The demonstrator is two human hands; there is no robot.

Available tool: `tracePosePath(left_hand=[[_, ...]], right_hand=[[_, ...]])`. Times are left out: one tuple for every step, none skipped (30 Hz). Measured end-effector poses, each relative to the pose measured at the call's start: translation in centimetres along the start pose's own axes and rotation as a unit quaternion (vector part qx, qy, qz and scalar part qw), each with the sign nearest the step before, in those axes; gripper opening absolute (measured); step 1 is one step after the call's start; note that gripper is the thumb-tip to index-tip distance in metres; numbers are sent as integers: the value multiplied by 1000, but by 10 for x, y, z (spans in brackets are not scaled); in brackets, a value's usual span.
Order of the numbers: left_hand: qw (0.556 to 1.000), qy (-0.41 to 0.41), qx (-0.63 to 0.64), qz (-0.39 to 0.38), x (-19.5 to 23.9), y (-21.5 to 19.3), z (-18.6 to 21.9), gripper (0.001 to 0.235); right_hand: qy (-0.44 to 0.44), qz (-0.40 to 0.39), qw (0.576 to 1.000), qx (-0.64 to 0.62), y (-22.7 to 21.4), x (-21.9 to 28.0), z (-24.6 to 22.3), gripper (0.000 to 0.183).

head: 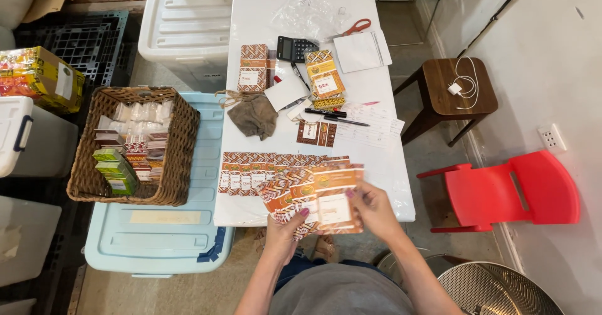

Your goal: Sorting and arranging small coffee bean bags on a table

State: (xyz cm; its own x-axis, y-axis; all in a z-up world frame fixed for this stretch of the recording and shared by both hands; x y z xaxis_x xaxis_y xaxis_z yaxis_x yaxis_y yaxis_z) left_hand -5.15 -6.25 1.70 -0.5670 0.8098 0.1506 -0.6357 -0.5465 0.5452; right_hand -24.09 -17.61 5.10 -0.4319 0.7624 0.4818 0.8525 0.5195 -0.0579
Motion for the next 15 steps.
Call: tracePosePath(left_hand=[[1000,1,1,0,0,0,6,54],[999,-30,14,4,-1,-1,11,49],[998,-61,28,7,-1,-2,16,44],[998,-62,28,7,0,-1,20,44],[998,-58,22,9,0,-1,23,43],[998,-53,16,9,-1,0,27,41],[998,-54,16,8,-1,-2,23,41],[999,-48,23,-6,-2,-2,20,44],[998,-43,30,-21,-3,-2,16,48],[998,-43,30,-22,-2,2,14,48],[999,-40,16,-22,-1,5,12,47],[999,-36,2,-20,1,8,11,47],[999,-36,2,-20,1,8,10,47],[999,-35,-9,-21,2,7,8,49],[999,-34,-20,-22,2,7,6,52]], right_hand=[[0,0,1000,1,-5,3,-8,30],[27,34,999,-6,-11,4,-14,37],[55,68,996,-13,-17,6,-21,52],[56,68,996,-13,-16,15,-33,52],[24,101,994,41,-16,24,-47,60],[-10,134,986,95,-16,33,-61,68],[-10,134,986,95,-18,20,-40,68],[-23,117,988,95,-20,6,-20,45],[-36,99,990,94,-22,-7,1,47],[-37,101,990,94,-10,1,-13,47],[-6,105,992,66,1,9,-25,27],[25,107,993,38,12,17,-37,18],[24,107,993,38,11,9,-24,18],[-3,100,995,29,9,2,-13,9],[-30,92,995,21,7,-6,-1,12]])
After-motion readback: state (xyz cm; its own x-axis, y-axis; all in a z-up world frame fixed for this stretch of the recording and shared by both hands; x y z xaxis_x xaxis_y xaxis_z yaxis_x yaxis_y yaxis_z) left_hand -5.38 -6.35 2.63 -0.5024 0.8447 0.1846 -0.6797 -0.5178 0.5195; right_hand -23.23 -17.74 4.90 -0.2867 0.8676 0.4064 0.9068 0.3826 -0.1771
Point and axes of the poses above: each hand's wrist, its own x-axis away from the middle knuckle, its own y-axis out of the palm, z = x × y, the point moved 2 cm from there along -x, towards the middle knuckle, and after that the axes turned 13 degrees about y, right-handed, at the moved point
